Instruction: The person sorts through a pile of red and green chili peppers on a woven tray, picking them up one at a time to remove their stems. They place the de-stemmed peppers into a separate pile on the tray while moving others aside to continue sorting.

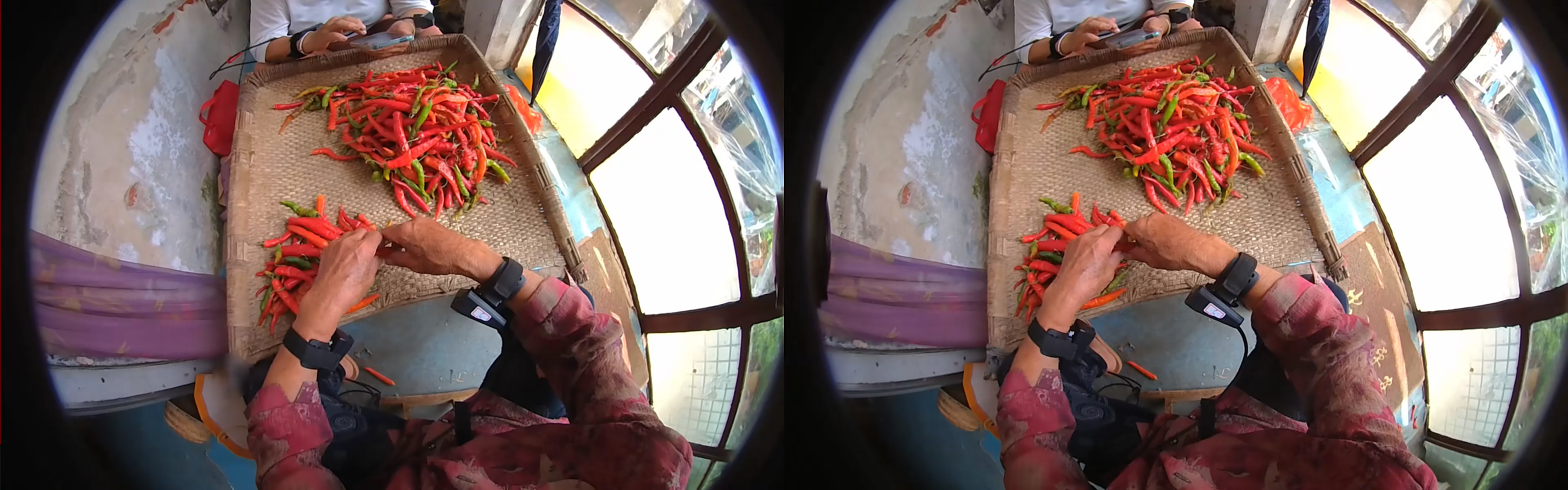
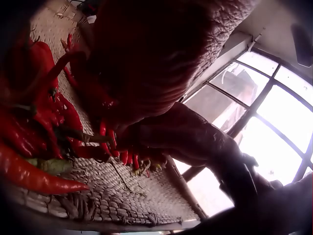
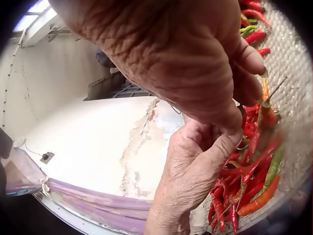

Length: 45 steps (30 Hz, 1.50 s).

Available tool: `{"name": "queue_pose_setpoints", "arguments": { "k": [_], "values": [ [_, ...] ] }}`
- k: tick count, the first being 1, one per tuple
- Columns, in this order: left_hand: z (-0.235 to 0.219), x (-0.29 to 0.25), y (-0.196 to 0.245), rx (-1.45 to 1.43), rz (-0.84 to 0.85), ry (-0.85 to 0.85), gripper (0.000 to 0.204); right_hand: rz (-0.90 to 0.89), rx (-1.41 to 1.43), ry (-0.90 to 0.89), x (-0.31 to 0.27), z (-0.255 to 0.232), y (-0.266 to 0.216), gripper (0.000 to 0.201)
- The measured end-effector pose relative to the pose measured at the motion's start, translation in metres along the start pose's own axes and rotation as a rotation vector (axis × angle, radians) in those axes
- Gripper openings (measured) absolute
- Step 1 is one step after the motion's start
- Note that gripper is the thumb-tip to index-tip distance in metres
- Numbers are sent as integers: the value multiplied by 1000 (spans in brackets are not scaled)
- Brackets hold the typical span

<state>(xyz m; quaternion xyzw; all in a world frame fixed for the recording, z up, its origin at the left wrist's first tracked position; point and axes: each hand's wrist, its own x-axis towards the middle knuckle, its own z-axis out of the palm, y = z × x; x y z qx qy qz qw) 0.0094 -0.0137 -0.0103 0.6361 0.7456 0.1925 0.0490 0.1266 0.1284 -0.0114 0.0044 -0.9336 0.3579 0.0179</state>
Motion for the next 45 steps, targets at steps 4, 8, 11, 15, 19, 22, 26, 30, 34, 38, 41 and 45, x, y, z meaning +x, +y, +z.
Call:
{"name": "queue_pose_setpoints", "arguments": {
  "k": [4, 8, 11, 15, 19, 22, 26, 30, 34, 38, 41, 45],
  "values": [
    [-7, -3, 4, -76, -17, -66, 20, -18, -7, -41, 0, 0, 4, 24],
    [-12, -10, -11, 125, -95, -146, 23, 19, -88, -84, -2, -7, 12, 21],
    [-19, -7, -13, 69, -83, 16, 23, 117, -123, -40, -6, -22, 15, 19],
    [-26, -9, 5, 85, -129, 64, 27, 190, -140, 55, -9, -25, 18, 19],
    [-22, -18, 12, 120, -233, 14, 31, 304, -228, 46, -8, -16, 18, 21],
    [-26, -22, 10, 241, -212, -141, 32, 283, -197, 78, -6, -5, 25, 22],
    [-1, -35, 5, 237, -82, -394, 26, 233, 78, -95, 3, 17, 26, 23],
    [14, -36, 2, 338, -63, -391, 18, 401, 453, -223, 9, 11, 4, 19],
    [11, -33, 7, 355, -80, -425, 16, 277, 782, 308, 17, -31, 8, 34],
    [16, -33, 6, 371, -69, -427, 16, 286, 1025, 782, 15, -58, 26, 48],
    [18, -30, 5, 357, -41, -419, 20, 336, 859, 448, 5, -39, 34, 39],
    [6, -18, 12, 247, -87, -369, 20, 61, 98, 126, 7, -17, 14, 31]
  ]
}}
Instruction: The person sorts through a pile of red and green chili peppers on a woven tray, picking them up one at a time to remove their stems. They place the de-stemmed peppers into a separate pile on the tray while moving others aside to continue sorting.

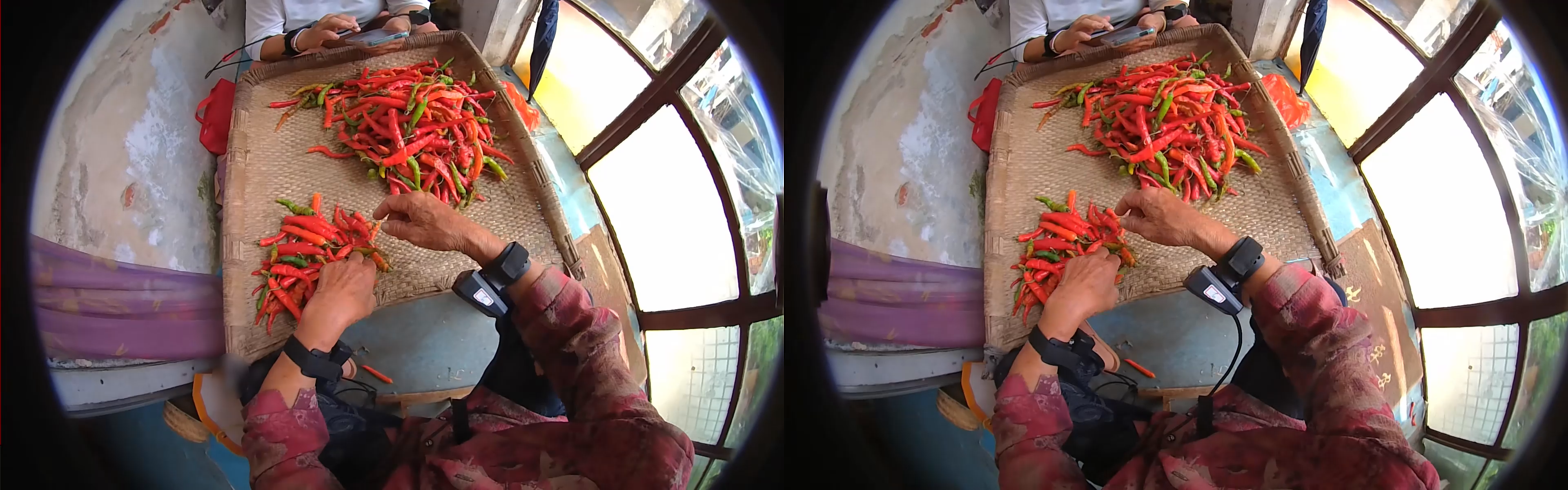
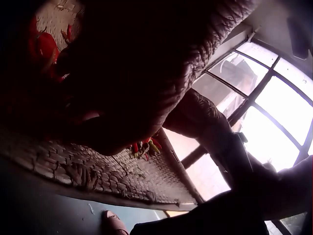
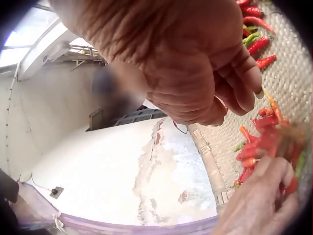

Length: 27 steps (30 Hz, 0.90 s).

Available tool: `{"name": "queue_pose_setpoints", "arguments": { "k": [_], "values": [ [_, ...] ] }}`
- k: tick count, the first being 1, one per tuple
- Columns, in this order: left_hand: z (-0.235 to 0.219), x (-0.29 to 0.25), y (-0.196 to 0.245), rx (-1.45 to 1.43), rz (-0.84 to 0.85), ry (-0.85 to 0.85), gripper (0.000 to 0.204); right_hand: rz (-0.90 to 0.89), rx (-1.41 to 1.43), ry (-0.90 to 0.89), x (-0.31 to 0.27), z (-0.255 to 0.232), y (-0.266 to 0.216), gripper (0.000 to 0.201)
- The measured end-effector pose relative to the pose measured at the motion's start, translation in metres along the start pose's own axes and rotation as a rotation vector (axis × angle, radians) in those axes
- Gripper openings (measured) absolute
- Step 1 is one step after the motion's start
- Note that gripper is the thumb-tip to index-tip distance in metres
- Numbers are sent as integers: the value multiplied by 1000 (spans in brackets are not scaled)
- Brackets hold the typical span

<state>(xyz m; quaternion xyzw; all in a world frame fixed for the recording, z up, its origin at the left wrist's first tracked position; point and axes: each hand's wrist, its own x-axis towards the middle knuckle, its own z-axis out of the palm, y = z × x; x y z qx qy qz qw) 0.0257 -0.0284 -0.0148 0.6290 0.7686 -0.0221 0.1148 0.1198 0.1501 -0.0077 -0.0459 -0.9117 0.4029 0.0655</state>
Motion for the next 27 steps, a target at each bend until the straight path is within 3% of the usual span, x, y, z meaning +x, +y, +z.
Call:
{"name": "queue_pose_setpoints", "arguments": {
  "k": [7, 10, 13, 17, 24, 27],
  "values": [
    [-26, 6, -10, -418, -136, 232, 18, 93, 121, 110, 0, 17, 1, 31],
    [-25, 9, -15, -681, -213, 314, 18, 142, 167, 251, 0, 17, -5, 30],
    [-25, 10, -17, -742, -210, 428, 16, 73, 110, 404, 2, 19, -11, 28],
    [-26, 14, -19, -1009, -263, 467, 16, 26, 311, 215, 1, 34, -14, 27],
    [-20, 18, -17, -1080, -173, 539, 14, 48, 139, 69, -2, 30, -23, 31],
    [-23, 16, -15, -1059, -175, 488, 13, 14, 177, 103, -2, 38, -19, 29]
  ]
}}
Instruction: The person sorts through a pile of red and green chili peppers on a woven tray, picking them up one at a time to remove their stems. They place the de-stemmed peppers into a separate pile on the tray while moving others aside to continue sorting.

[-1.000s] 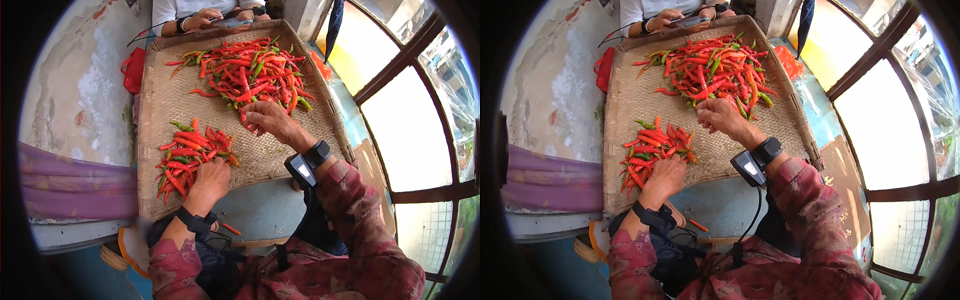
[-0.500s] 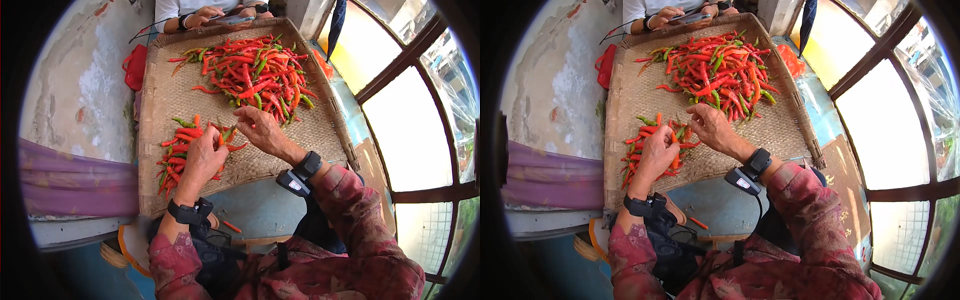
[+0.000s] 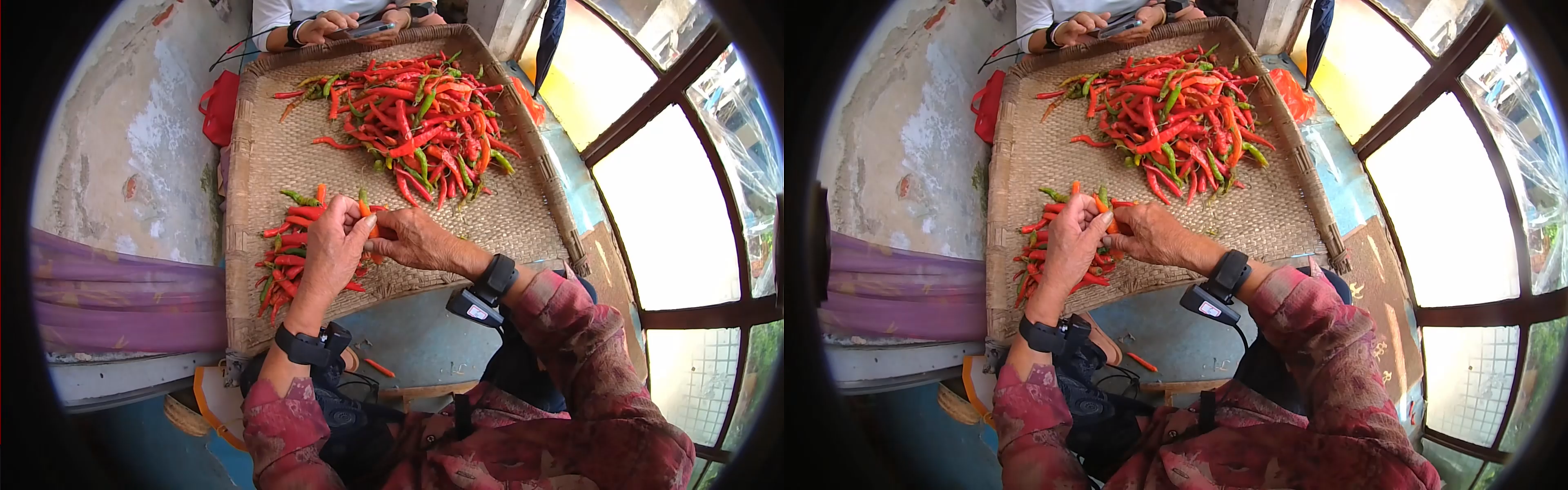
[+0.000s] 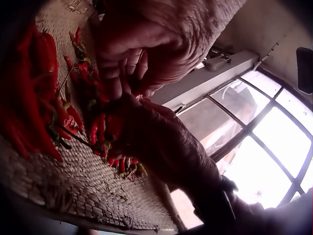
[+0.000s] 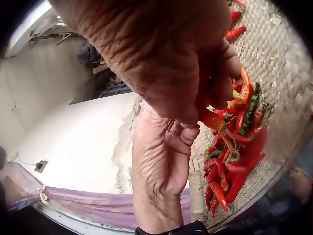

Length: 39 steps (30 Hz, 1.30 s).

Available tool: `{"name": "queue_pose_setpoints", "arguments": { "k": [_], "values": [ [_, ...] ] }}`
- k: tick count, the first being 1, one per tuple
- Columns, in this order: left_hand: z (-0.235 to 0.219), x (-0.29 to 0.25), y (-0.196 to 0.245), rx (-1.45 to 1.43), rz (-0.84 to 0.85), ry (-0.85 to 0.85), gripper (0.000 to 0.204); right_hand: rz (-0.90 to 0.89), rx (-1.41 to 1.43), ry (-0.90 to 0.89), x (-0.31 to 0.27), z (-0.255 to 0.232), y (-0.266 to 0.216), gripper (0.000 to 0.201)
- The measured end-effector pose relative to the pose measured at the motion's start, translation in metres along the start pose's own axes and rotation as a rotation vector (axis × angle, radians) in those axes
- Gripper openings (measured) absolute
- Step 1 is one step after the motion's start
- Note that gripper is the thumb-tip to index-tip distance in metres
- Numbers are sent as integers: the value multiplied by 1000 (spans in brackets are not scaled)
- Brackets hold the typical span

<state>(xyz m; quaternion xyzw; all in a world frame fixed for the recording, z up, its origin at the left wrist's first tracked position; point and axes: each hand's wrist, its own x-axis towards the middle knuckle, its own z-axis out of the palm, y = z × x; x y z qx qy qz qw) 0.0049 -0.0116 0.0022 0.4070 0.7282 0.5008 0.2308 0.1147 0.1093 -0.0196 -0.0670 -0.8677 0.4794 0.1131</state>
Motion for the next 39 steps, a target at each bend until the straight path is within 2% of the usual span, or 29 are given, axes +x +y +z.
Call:
{"name": "queue_pose_setpoints", "arguments": {
  "k": [4, 9, 12, 14, 16, 18, 21, 23, 25, 26, 27, 29, 31, 33, 35, 37, 39],
  "values": [
    [1, 0, -6, -10, 4, -51, 12, -16, -78, 34, 0, 6, 7, 26],
    [2, 1, -1, -24, 41, -11, 6, 83, 73, 9, 0, 1, 3, 28],
    [1, 1, 0, 7, -26, -23, 6, 78, 97, 19, -1, 1, 3, 29],
    [1, 2, -6, 112, 67, -5, 6, 72, 77, 18, 0, 4, 8, 29],
    [0, 1, -2, 109, 70, 1, 4, 67, 56, 16, 1, 2, 3, 29],
    [0, 0, -1, 106, 72, 6, 3, 101, 214, 76, -1, -1, -2, 29],
    [1, -1, -3, 219, 122, 6, 8, 177, 285, 175, 6, -2, 10, 30],
    [2, -3, -10, 416, 223, -4, 12, 156, 316, 216, 5, -6, 13, 32],
    [3, -3, -16, 493, 251, 5, 13, 358, 306, 116, 4, -8, 16, 33],
    [4, -3, -18, 570, 280, 14, 14, 392, 300, 42, 4, -8, 18, 34],
    [4, -3, -17, 570, 282, 13, 14, 392, 300, 44, 2, -7, 17, 34],
    [4, -3, -13, 635, 197, -17, 13, 443, 475, -84, -2, -5, 13, 34],
    [5, -4, -11, 647, 209, -25, 13, 446, 458, -105, 1, -12, 9, 34],
    [5, -4, -12, 660, 223, -33, 13, 362, 402, -43, 9, -34, 4, 32],
    [5, -5, -18, 717, 304, -55, 11, 188, 721, 234, 19, -63, 0, 31],
    [6, -5, -16, 680, 289, -54, 12, 127, 913, 527, 24, -89, 1, 29],
    [7, -6, -14, 647, 279, -56, 13, 137, 906, 552, 19, -90, 9, 30]
  ]
}}
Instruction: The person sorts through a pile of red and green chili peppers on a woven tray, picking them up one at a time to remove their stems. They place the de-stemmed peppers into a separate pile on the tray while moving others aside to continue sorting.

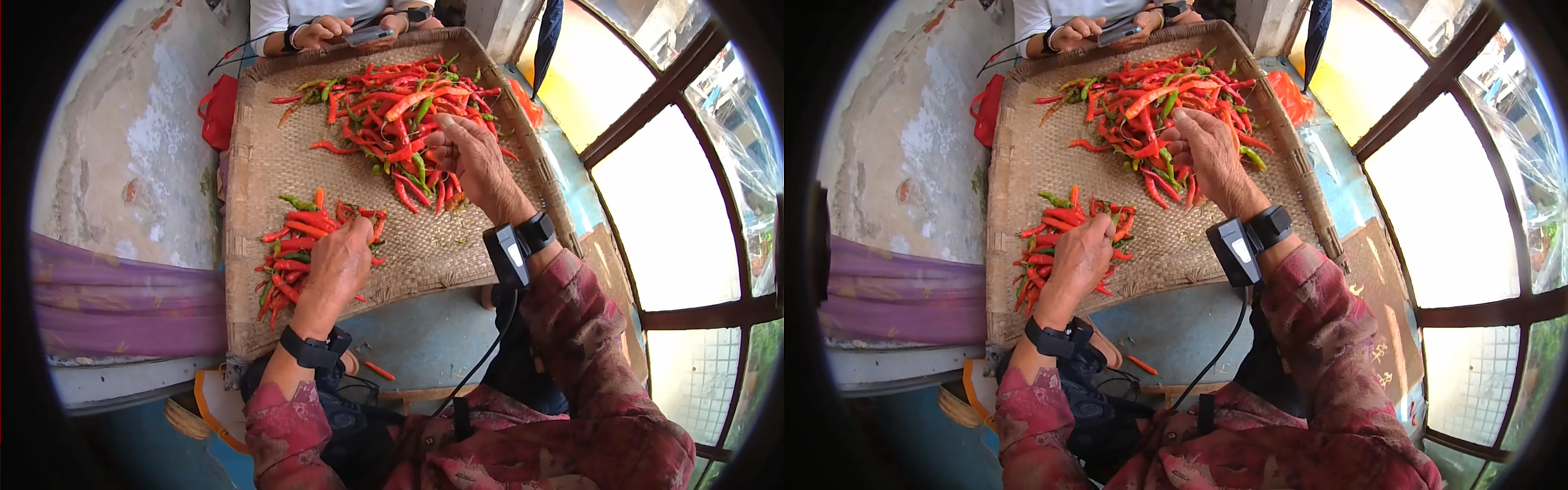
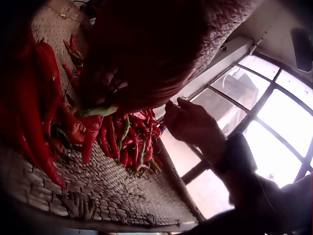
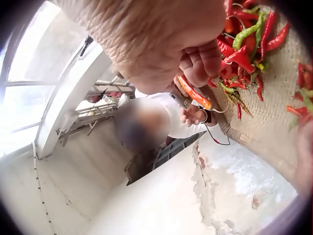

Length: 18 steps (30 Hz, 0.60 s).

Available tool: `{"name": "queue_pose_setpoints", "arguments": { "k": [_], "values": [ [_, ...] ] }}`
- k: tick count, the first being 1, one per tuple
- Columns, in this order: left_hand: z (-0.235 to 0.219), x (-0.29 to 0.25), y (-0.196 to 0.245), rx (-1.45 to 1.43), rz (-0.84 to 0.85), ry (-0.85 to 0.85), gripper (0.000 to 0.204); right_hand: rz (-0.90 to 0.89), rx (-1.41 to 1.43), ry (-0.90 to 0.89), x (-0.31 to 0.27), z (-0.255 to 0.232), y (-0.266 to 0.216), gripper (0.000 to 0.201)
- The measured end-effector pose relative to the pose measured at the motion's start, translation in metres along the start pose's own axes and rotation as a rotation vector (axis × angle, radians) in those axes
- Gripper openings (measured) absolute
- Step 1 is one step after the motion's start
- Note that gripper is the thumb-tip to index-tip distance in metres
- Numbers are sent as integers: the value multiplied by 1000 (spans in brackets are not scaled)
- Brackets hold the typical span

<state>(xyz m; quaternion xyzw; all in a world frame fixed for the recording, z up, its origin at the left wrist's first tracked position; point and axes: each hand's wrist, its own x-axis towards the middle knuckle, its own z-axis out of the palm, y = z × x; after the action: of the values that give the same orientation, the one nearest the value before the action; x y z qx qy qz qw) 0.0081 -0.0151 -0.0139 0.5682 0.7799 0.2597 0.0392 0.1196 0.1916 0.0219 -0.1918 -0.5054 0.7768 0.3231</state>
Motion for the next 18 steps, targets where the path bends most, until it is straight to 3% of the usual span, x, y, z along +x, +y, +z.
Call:
{"name": "queue_pose_setpoints", "arguments": {
  "k": [2, 3, 5, 6, 8, 11, 15, 18],
  "values": [
    [1, 1, 2, -29, 9, 41, 13, 205, -377, -124, -12, -1, 14, 31],
    [0, 3, 4, -32, 13, 38, 13, 265, -486, -267, -20, 4, 20, 32],
    [-5, 6, 7, -124, -35, 9, 13, 228, -744, -456, -29, 12, 36, 32],
    [-3, 7, 7, -125, -37, 10, 13, -82, -962, -563, -31, 18, 43, 30],
    [-1, 8, 6, -223, -23, 92, 12, -94, -1063, -640, -39, 18, 47, 29],
    [-4, 8, 6, -414, -126, 28, 11, -60, -1091, -679, -41, 15, 54, 25],
    [-8, 6, 6, -441, -108, 4, 10, -33, -1105, -801, -41, 16, 54, 24],
    [-10, 6, 8, -400, -122, -36, 10, 73, -963, -883, -44, 18, 55, 23]
  ]
}}
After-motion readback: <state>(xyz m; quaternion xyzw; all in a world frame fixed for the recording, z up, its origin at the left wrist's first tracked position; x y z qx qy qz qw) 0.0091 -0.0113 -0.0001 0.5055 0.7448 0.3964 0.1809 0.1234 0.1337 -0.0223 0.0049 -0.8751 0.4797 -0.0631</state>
